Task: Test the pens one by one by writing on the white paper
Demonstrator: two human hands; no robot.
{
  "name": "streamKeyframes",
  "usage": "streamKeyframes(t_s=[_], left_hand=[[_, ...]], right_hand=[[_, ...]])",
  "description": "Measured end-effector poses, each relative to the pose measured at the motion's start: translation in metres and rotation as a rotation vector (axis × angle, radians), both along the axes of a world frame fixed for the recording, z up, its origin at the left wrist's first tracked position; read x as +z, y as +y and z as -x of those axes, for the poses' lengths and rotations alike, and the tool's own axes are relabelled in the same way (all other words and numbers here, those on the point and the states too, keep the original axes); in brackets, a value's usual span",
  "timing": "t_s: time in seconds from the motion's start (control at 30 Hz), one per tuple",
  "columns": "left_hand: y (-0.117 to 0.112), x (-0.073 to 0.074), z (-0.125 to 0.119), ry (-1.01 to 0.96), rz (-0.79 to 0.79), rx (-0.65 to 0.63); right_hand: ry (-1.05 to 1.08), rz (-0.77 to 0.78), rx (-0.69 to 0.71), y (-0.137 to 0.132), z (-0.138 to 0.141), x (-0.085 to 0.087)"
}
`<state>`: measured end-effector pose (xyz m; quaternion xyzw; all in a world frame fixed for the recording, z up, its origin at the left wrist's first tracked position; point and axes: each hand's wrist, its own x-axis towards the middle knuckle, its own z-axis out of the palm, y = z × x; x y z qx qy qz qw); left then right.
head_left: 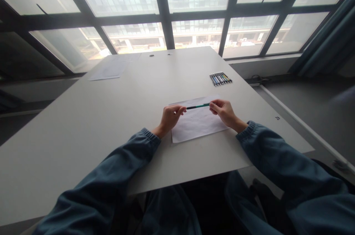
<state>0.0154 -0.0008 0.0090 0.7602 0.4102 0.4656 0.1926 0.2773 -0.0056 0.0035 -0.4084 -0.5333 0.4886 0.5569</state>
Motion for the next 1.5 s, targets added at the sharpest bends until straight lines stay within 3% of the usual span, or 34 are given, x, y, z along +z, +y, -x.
streamKeyframes(t_s=[0.37,0.9,1.17,1.33,1.5], left_hand=[[-0.001,0.002,-0.003,-0.048,-0.09,-0.013],[0.005,0.0,0.001,-0.031,-0.107,0.138],[0.011,-0.008,0.005,-0.151,-0.006,0.218],[0.01,-0.008,0.004,-0.14,-0.014,0.184],[0.003,-0.001,0.0,-0.05,-0.074,0.081]], right_hand=[[0.032,0.011,-0.052,0.003,-0.001,-0.001],[0.092,-0.012,-0.075,0.013,-0.017,0.005],[0.231,-0.015,-0.231,0.022,-0.035,0.014],[0.09,-0.037,-0.372,0.03,-0.035,0.0],[-0.071,-0.053,-0.308,0.03,-0.028,-0.01]])
